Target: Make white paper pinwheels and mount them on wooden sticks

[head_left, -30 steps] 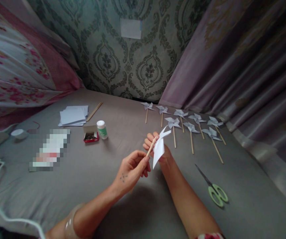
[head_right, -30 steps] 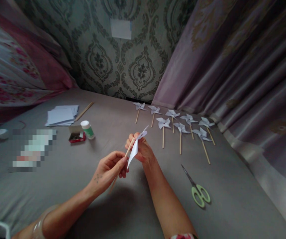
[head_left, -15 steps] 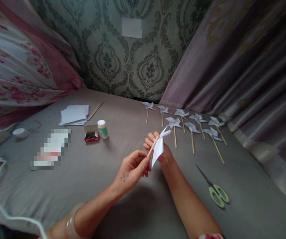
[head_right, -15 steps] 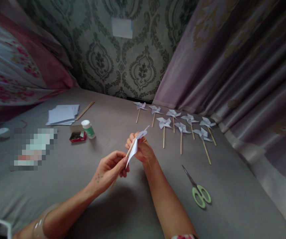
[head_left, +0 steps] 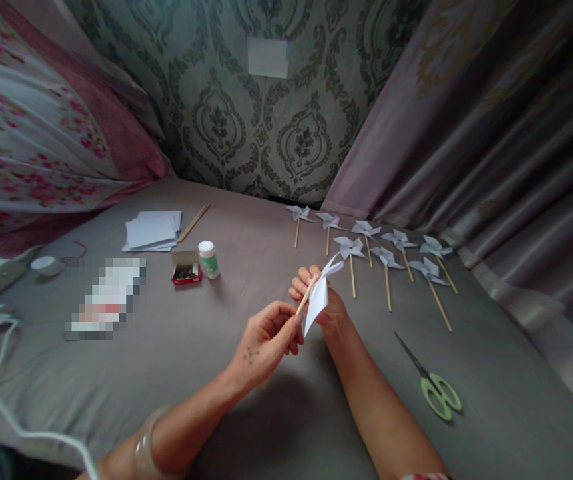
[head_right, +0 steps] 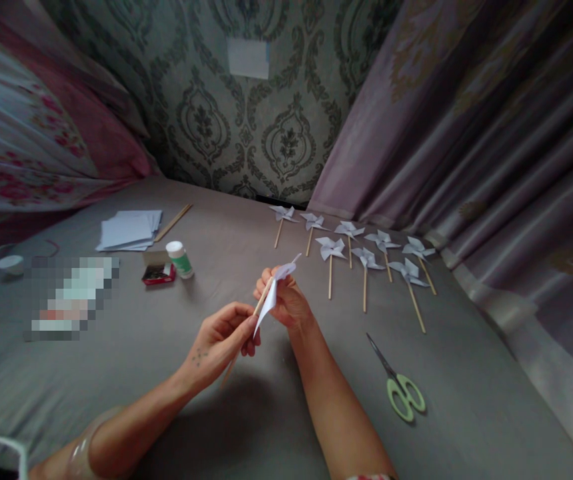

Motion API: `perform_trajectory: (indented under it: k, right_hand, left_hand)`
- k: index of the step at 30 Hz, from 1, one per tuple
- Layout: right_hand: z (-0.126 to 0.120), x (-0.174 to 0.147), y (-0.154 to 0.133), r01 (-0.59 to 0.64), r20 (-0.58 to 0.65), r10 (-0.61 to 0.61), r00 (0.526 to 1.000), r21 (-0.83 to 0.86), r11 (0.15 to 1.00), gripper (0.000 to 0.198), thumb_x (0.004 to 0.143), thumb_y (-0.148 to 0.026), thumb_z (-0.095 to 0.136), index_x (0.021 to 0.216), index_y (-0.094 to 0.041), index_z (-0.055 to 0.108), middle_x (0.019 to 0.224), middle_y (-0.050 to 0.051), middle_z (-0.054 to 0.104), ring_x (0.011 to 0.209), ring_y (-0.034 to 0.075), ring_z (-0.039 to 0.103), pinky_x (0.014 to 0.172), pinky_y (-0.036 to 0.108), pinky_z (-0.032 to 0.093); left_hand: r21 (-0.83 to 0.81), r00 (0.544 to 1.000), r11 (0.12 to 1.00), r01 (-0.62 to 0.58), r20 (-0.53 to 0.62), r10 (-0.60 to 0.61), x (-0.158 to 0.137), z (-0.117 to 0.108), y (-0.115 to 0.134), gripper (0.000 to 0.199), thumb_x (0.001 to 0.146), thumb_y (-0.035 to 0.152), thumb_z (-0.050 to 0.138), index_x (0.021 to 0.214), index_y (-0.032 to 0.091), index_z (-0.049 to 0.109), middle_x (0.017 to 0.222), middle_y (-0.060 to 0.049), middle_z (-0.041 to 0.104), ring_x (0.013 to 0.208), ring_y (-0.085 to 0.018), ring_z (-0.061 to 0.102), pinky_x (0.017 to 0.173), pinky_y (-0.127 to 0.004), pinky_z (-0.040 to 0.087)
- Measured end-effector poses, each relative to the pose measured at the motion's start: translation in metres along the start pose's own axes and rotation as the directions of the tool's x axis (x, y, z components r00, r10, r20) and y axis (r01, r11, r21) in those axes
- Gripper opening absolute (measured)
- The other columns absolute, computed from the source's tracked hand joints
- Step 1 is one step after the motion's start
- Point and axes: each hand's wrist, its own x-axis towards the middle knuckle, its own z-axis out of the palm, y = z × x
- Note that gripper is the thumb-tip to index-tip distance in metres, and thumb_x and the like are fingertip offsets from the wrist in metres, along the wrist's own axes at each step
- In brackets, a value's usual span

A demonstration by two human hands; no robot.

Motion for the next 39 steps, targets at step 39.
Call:
perform_trajectory:
  k: [39]
  right_hand:
    - [-0.01,0.008,0.013,-0.043,-0.392,-0.138,0.91,-0.419,0.907,0.036,0.058,-0.046,0.078,0.073,-0.014,0.071,0.07,0.004,0.072,0.063,0.016,0.063,0.061,0.026,0.047]
  left_hand:
    - [-0.198,0.991,0.976,0.087,-0.087,-0.106,0.024,-0.015,-0.021,0.04,0.066,0.046,0.077,0.076,0.017,0.051,0.053,0.006,0.051,0.042,-0.003,0.039,0.042,-0.016,0.027]
